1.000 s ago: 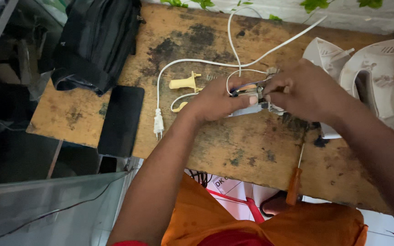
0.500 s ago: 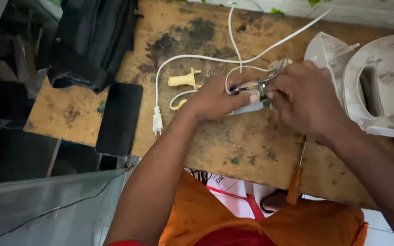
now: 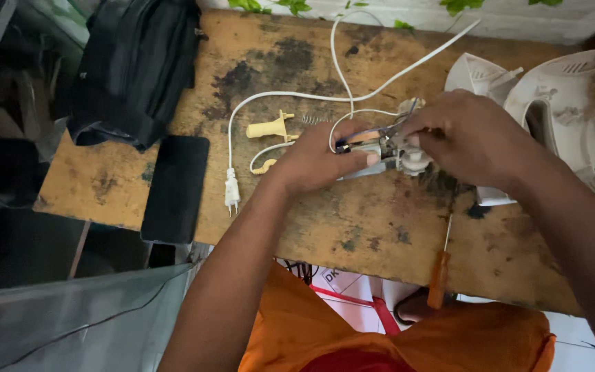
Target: The person works on a small white electrical component, likely a motor or transformer, on a wooden workbench. They use their hands to manipulate wires and parts of the component, occasionally picking up a screwdriver to adjust or tighten connections. The task involves repeated handling and adjustment of the component's internal wiring.
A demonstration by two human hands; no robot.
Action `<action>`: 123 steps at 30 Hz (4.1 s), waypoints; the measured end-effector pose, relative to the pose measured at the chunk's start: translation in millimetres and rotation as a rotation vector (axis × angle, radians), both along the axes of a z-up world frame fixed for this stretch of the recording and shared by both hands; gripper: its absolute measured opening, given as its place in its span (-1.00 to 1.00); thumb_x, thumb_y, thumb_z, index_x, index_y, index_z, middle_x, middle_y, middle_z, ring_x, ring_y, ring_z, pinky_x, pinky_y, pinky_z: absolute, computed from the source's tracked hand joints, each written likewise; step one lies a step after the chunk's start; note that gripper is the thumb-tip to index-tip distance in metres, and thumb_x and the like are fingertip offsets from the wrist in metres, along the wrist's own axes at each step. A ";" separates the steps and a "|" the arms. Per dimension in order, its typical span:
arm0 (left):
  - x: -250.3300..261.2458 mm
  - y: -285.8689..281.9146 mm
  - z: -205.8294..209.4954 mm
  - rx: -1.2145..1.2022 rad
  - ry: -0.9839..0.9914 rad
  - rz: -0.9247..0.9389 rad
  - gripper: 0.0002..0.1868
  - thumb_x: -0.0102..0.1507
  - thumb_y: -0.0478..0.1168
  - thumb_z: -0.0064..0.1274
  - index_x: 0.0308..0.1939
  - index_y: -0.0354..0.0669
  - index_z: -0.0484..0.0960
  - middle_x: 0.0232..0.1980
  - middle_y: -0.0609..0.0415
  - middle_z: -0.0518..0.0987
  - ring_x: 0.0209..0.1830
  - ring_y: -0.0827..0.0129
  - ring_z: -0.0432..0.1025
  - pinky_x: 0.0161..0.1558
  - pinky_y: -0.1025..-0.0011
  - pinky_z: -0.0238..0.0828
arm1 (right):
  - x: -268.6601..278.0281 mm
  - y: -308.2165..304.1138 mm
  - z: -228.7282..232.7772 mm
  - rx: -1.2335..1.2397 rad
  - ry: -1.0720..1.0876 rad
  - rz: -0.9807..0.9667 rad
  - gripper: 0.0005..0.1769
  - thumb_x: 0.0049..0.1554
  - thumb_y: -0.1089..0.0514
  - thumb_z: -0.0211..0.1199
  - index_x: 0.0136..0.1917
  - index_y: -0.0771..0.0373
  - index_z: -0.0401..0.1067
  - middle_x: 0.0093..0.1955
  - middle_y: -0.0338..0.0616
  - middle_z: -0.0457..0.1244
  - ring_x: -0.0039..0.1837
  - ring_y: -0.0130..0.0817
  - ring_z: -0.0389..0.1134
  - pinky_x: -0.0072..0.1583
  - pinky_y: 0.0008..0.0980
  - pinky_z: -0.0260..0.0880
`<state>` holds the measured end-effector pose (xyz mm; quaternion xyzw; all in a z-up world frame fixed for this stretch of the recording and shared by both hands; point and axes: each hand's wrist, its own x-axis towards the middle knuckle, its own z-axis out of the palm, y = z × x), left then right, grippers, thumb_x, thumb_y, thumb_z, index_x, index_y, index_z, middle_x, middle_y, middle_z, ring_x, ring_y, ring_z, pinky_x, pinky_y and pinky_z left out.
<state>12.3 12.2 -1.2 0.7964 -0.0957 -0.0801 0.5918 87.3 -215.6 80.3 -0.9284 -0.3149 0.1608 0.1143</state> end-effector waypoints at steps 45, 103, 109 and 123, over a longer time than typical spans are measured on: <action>2.3 3.0 21.8 0.183 0.072 0.022 -0.36 0.09 0.15 0.15 0.26 0.19 0.59 0.22 0.20 0.67 0.22 0.34 0.53 0.13 0.38 0.39 | 1.5 3.7 -43.6 0.064 -0.236 0.250 -0.83 0.16 0.23 0.13 -0.17 0.07 0.54 -0.11 -0.23 0.37 0.12 -0.10 0.32 0.01 -0.06 0.33; 1.5 1.6 14.8 0.132 0.046 0.026 -0.43 0.10 0.12 0.23 0.19 0.18 0.67 -0.05 0.27 0.72 -0.09 0.48 0.54 -0.06 0.51 0.38 | -4.0 1.9 -41.6 0.019 -0.259 0.307 -0.82 0.10 0.30 0.15 -0.15 0.15 0.57 -0.20 0.07 0.38 -0.10 0.12 0.39 -0.06 0.06 0.36; 6.1 -5.1 5.6 0.067 0.071 0.123 -0.45 0.03 0.02 0.31 0.13 0.17 0.71 -0.05 0.04 0.74 0.07 0.14 0.62 0.08 0.21 0.55 | -6.8 -5.2 -55.5 0.085 -0.218 0.209 -0.85 0.16 0.09 0.21 -0.24 0.12 0.40 -0.18 0.05 0.18 -0.06 0.25 0.31 -0.13 0.05 0.31; 7.2 -2.8 -10.5 0.019 -0.016 0.111 -0.45 0.06 0.00 0.34 0.14 0.11 0.69 0.00 -0.07 0.73 0.13 0.04 0.59 0.12 0.14 0.51 | -0.9 -6.1 -59.9 0.387 -0.157 0.142 -0.93 0.14 0.21 0.25 -0.18 0.12 0.52 -0.17 -0.01 0.27 0.02 0.25 0.36 -0.09 0.02 0.35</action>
